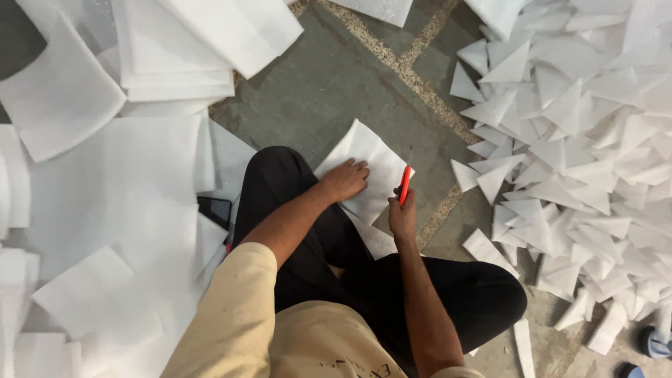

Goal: The person sits on the floor and uses a utility knife to cut square white foam sheets into smaller pieces. They repeatedly pick up a sheet, cut it, and place the cut pieces aside, working through a stack of foam sheets.

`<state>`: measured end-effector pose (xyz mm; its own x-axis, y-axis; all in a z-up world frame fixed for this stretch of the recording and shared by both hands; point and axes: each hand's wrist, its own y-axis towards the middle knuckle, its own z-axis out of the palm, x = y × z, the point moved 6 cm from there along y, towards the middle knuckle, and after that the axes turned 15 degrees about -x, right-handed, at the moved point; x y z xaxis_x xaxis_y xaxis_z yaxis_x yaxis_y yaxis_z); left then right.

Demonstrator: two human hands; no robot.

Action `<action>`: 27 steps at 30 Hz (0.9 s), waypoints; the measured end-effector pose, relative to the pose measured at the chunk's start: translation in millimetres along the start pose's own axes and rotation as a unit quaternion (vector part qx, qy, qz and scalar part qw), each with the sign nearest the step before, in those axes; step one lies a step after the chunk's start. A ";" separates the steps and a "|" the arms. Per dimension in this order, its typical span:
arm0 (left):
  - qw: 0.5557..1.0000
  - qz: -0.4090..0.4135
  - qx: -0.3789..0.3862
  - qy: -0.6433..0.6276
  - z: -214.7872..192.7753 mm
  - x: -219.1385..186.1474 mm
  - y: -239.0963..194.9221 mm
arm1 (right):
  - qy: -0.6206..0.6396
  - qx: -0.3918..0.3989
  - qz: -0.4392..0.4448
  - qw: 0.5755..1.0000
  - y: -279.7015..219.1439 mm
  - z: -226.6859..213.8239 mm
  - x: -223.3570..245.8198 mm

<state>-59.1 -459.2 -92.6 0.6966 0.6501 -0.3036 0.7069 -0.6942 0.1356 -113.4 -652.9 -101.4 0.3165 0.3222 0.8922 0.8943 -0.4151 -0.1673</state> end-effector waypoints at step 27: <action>0.950 -0.309 -0.004 -0.039 -29.1 53.2 35.9 | 0.076 -0.003 0.086 0.993 -8.2 -4.6 18.0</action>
<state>6.9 -440.6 -76.5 0.1380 0.9079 -0.3959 0.9790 -0.1855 -0.0841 -116.4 -647.6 -82.0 0.4125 0.1131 0.9039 0.8289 -0.4583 -0.3210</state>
